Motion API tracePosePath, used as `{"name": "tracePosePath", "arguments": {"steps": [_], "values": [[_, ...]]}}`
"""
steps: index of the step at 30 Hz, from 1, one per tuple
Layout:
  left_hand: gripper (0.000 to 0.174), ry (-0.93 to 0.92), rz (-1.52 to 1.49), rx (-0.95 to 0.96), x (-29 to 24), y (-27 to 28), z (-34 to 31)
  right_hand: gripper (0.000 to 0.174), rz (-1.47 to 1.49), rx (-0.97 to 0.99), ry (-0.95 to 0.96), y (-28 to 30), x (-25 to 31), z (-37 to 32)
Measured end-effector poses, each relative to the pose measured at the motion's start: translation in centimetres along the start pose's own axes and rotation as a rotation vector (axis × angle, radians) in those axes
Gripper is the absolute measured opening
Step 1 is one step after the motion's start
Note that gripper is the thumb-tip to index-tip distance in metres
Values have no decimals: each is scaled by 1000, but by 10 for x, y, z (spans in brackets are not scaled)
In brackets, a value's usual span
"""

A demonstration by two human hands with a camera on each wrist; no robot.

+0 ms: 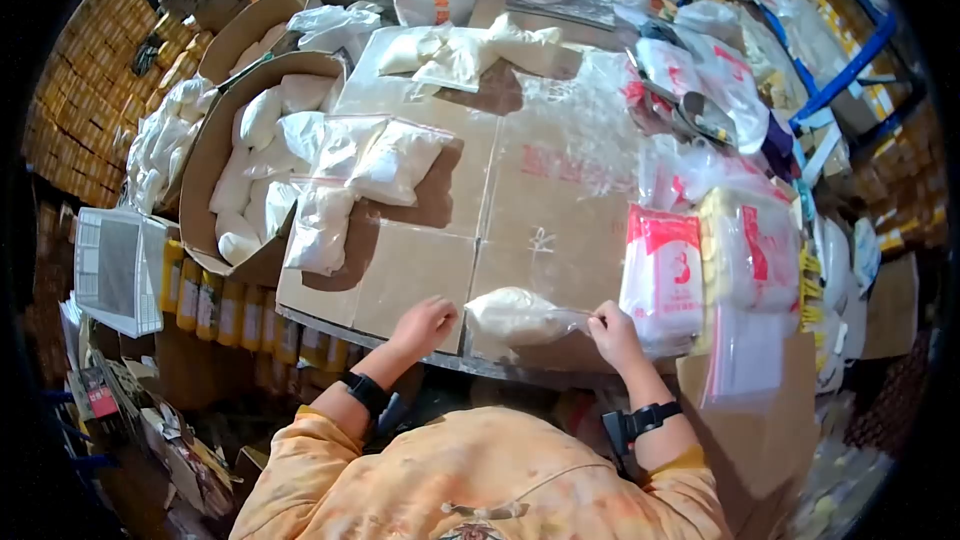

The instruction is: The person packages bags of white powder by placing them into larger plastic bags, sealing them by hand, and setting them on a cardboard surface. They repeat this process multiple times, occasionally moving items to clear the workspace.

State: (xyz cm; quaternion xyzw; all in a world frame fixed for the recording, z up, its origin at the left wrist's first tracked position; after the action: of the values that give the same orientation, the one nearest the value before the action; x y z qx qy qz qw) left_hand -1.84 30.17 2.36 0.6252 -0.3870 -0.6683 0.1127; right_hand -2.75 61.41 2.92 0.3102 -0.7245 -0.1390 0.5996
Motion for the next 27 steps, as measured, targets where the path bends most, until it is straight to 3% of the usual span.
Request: {"name": "tracePosePath", "arguments": {"steps": [1, 3, 5, 6, 8, 10, 11, 13, 14, 16, 18, 20, 22, 23, 25, 27], "values": [[6, -13, -39, -14, 2, -4, 3, 9, 40, -14, -37, -6, -26, 1], [22, 6, -52, 132, 9, -21, 12, 6, 161, 59, -185, -12, -34, 1], [31, -31, -61, 146, 8, -30, 21, 7, 432, 90, -175, -32, -69, 6], [50, -12, -47, 264, 14, -44, 26, 9, 359, 138, -130, -43, -104, 10], [56, -54, -109, 277, 10, -51, 34, 25, 356, 343, -233, -71, -109, 21], [73, -176, -151, 237, 14, -68, 41, 42, -201, 546, -48, -122, -83, 34], [74, -129, -159, 244, 20, -75, 42, 46, -374, 596, 48, -140, -59, 39], [75, -42, -172, 262, 30, -84, 46, 49, -608, 622, 255, -159, 9, 44], [72, -92, -202, 207, 33, -81, 46, 49, -673, 611, 353, -160, 34, 42], [69, -189, -339, 360, 44, -88, 46, 50, 85, 538, 70, -180, -28, 52], [65, -99, -415, 435, 47, -60, 28, 48, -138, 560, 143, -169, 30, 48], [65, -71, -568, 320, 43, -17, 12, 47, -53, 613, 63, -162, 90, 54], [62, 51, -758, 239, 68, 3, -3, 51, -117, 649, -66, -183, 84, 66], [63, 82, -814, 183, 82, 14, -11, 51, 6, 600, 75, -191, 103, 76], [63, 144, -924, 85, 110, 38, -24, 52, 9, 663, 89, -197, 154, 91], [68, 208, -657, 0, 157, 73, -35, 54, 181, 605, 208, -225, 166, 111]]}}
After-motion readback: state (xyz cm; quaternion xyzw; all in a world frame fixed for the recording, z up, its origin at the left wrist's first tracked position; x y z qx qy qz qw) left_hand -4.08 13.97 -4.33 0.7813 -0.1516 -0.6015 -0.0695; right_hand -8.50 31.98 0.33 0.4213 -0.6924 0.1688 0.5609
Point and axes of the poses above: each hand's wrist, its own z-axis towards the middle knuckle, its own y-axis out of the back of the hand, x = y × z, the point moved 8 cm from there along z, towards the middle knuckle, and after that the axes turned 7 degrees about x, right-handed, at the moved point
